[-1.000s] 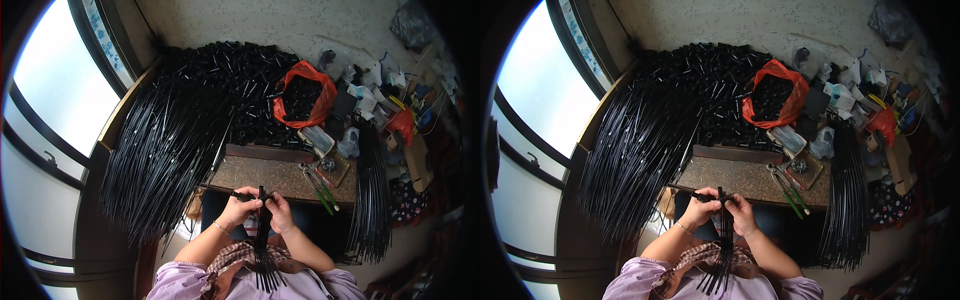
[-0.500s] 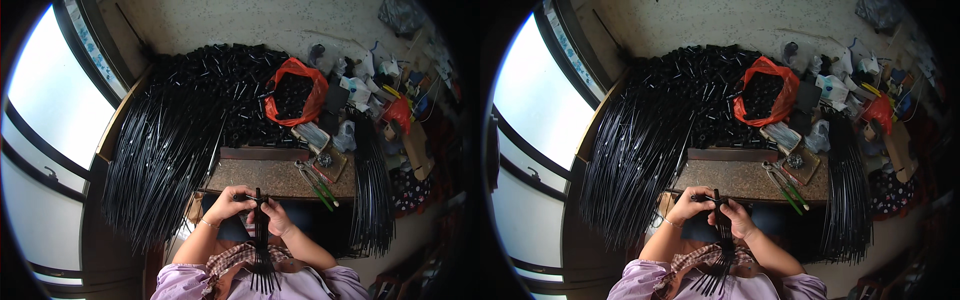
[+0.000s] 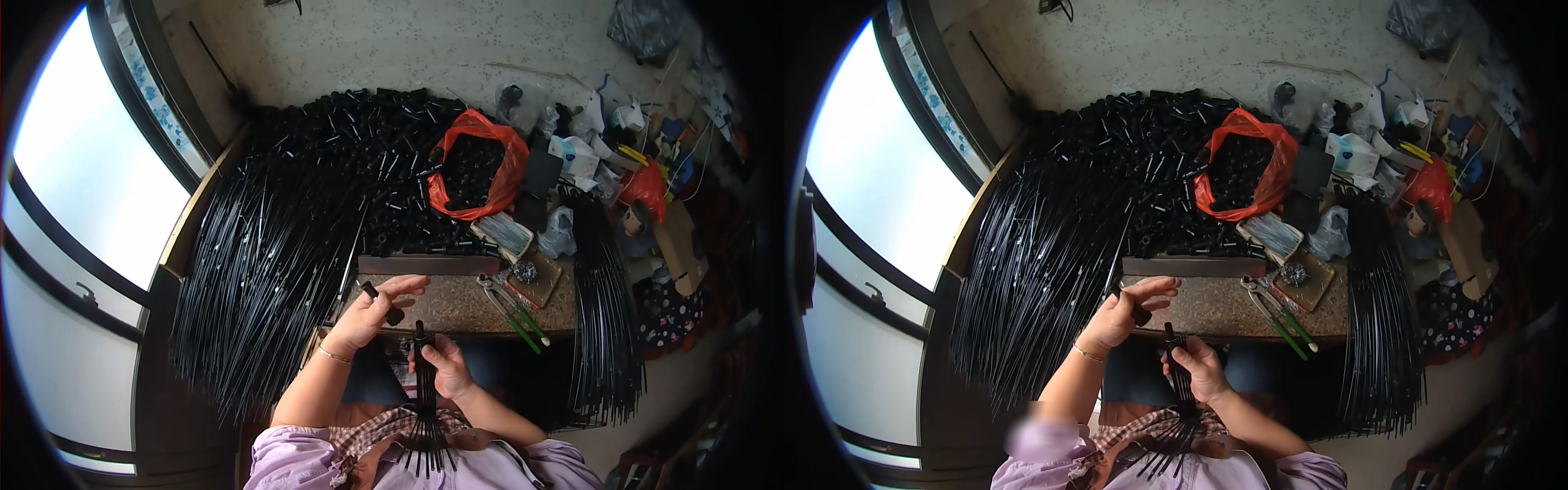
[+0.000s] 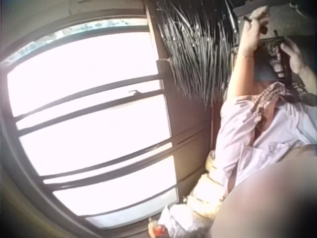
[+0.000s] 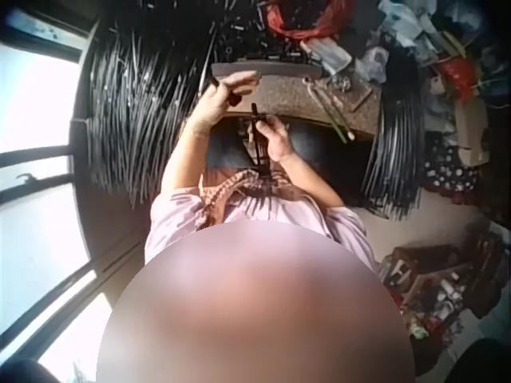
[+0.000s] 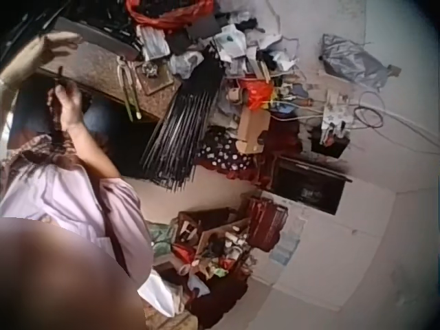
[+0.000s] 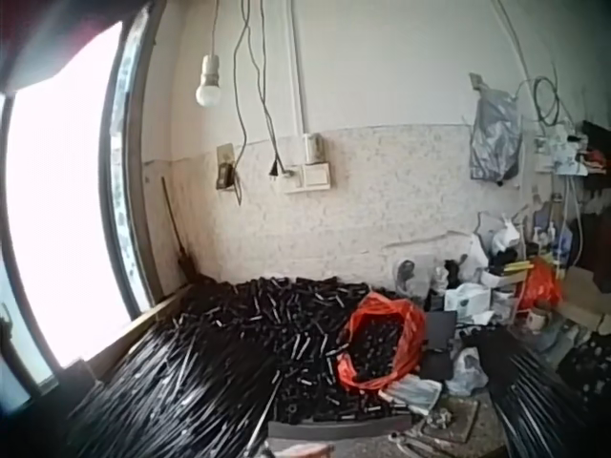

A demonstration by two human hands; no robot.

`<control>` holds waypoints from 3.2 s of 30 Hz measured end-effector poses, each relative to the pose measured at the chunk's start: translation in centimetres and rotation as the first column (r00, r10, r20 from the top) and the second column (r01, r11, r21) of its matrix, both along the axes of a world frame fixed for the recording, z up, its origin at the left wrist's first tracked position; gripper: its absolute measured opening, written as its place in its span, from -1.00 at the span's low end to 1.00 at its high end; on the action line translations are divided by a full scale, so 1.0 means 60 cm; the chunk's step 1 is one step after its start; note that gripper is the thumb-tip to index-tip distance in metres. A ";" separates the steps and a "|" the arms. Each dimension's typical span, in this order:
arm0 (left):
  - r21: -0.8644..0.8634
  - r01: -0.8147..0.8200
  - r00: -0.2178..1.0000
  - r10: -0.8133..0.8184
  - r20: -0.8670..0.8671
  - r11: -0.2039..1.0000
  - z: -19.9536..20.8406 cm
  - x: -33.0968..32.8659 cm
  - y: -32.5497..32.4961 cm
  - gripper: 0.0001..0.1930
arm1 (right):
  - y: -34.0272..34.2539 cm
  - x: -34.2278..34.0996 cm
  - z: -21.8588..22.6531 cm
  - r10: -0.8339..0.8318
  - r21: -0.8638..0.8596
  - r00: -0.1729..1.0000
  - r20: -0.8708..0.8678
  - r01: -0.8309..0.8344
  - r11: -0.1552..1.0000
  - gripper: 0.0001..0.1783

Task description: Assembling black umbrella ribs and hubs at a factory workbench using pliers.

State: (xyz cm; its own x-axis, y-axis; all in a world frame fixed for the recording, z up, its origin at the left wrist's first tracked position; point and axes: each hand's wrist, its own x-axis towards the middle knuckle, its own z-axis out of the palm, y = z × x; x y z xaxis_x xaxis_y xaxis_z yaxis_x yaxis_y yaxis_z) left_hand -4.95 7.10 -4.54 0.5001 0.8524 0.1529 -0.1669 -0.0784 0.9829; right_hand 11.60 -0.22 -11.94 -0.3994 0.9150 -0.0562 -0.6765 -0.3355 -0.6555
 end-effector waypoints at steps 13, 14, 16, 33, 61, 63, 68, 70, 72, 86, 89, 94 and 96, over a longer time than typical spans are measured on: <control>-0.158 0.085 0.996 -0.086 -0.003 0.984 0.026 0.023 -0.010 -0.69 | -0.018 0.007 0.021 -0.115 -0.036 0.991 0.071 0.118 0.992 -0.84; -0.178 0.074 0.996 -0.065 0.053 0.981 0.028 0.023 -0.013 -0.70 | -0.017 0.006 0.022 -0.108 -0.045 0.992 0.071 0.111 0.993 -0.84; -0.143 0.068 0.998 -0.064 0.028 0.987 0.030 0.020 -0.014 -0.71 | -0.013 0.005 0.023 -0.091 -0.049 0.994 0.055 0.093 0.994 -0.84; 0.044 -0.167 0.965 0.173 -0.199 0.985 0.003 0.029 -0.054 -0.78 | -0.010 0.014 0.014 0.046 -0.003 0.999 0.010 -0.046 0.999 -0.63; 0.220 0.453 0.647 -0.489 0.585 0.864 -0.037 0.049 -0.067 -0.85 | -0.031 0.046 -0.062 0.348 0.319 0.914 0.208 -0.400 0.859 -0.69; 0.271 0.569 0.564 -0.608 0.559 0.777 -0.039 0.057 -0.080 -0.82 | -0.056 0.038 -0.044 0.031 0.539 0.908 0.417 -0.274 0.796 -0.64; -0.227 0.271 0.866 -0.135 0.481 0.935 -0.061 0.035 -0.080 -0.26 | -0.041 0.036 0.010 0.053 0.182 0.994 -0.096 -0.035 0.983 -0.74; -0.206 0.214 0.814 -0.057 0.579 0.955 -0.024 0.047 -0.088 -0.02 | -0.021 0.025 -0.006 -0.377 0.143 0.922 0.088 0.363 0.921 -0.79; 0.017 0.086 0.927 -0.086 0.365 0.996 -0.007 0.048 -0.094 0.00 | -0.018 0.012 0.009 -0.565 0.251 0.805 0.179 0.518 0.818 -0.78; 0.243 0.144 0.986 -0.160 0.049 0.959 0.003 0.018 -0.078 -0.59 | -0.005 0.049 0.058 0.011 0.270 0.953 0.303 -0.097 0.958 -0.73; 0.240 0.337 0.921 -0.372 0.119 0.911 0.010 0.012 -0.069 -0.58 | 0.006 0.048 0.052 0.171 0.359 0.937 0.306 -0.280 0.890 -0.69; 0.324 -0.021 0.989 0.066 -0.130 0.946 -0.009 0.035 -0.087 -0.43 | 0.020 0.033 0.053 -0.246 0.284 0.907 0.341 0.150 0.947 -0.69; 0.487 -0.119 0.918 0.282 -0.277 0.865 -0.014 0.052 -0.095 -0.58 | 0.009 0.022 0.054 -0.375 0.342 0.815 0.442 0.234 0.910 -0.70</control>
